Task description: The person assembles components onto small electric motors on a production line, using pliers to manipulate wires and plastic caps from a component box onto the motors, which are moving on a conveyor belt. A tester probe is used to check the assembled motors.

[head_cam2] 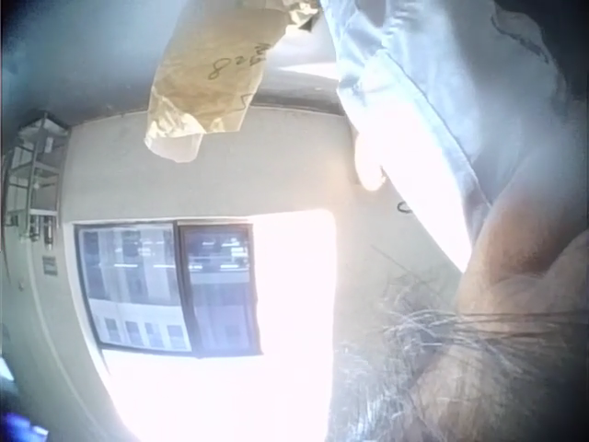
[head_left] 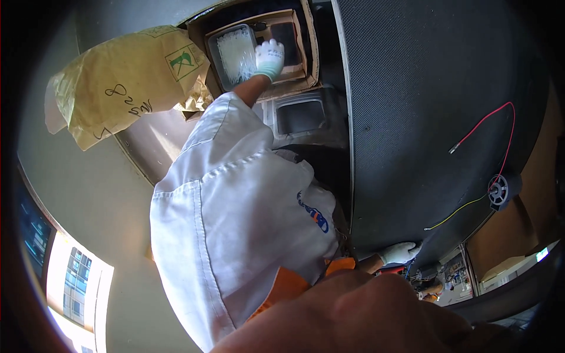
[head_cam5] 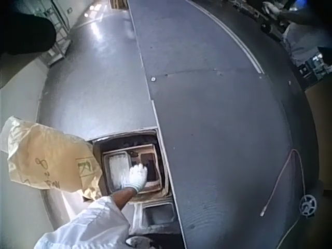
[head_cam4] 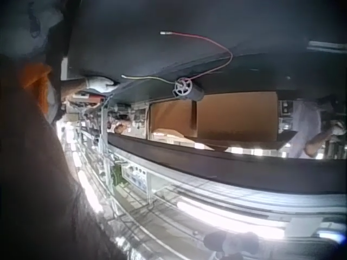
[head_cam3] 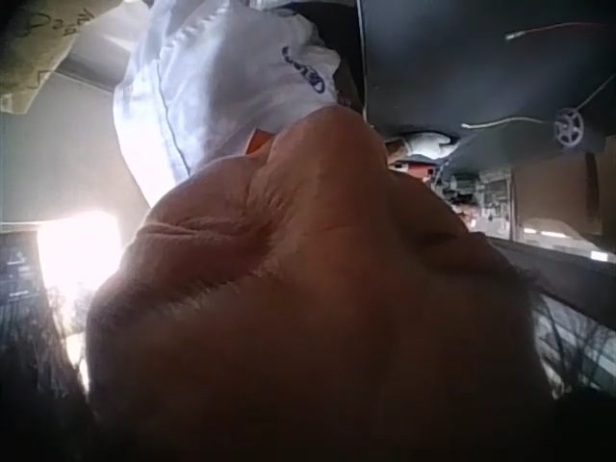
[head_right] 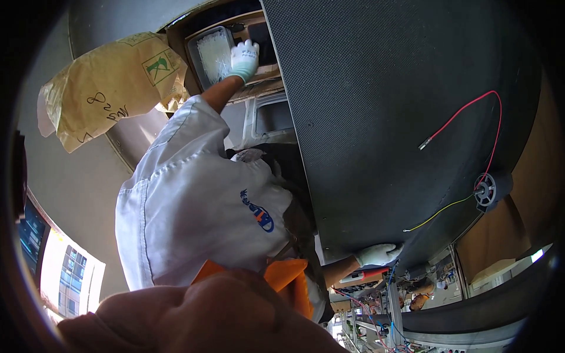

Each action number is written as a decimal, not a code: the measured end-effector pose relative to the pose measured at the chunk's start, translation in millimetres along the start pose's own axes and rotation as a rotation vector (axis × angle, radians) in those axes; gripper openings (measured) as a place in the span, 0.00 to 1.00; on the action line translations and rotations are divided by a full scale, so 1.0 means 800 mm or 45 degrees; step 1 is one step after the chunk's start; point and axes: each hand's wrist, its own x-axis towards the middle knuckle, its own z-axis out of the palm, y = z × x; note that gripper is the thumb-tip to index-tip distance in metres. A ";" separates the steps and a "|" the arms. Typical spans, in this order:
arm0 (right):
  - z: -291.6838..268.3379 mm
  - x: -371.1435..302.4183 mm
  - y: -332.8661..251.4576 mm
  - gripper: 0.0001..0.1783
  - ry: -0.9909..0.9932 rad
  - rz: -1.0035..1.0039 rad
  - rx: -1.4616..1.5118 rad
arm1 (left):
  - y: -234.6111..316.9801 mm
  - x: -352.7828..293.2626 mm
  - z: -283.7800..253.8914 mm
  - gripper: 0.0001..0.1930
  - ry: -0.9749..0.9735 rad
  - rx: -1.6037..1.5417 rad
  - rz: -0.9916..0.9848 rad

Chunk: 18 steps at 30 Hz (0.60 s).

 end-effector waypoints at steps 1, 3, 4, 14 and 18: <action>-0.002 0.003 0.002 0.20 0.018 0.012 -0.009 | 0.003 0.012 -0.013 0.13 -0.037 0.204 0.145; -0.006 0.002 -0.013 0.20 0.035 0.006 -0.001 | -0.009 0.035 -0.027 0.18 -0.132 0.584 0.261; -0.004 -0.001 -0.016 0.20 0.030 0.013 0.002 | -0.027 0.044 -0.029 0.19 -0.162 0.681 0.294; 0.010 0.003 0.010 0.20 0.008 -0.052 -0.017 | -0.061 0.076 0.008 0.16 -0.124 0.813 0.359; 0.004 0.002 0.011 0.20 0.036 -0.031 0.032 | -0.054 0.083 -0.021 0.17 -0.197 0.441 0.387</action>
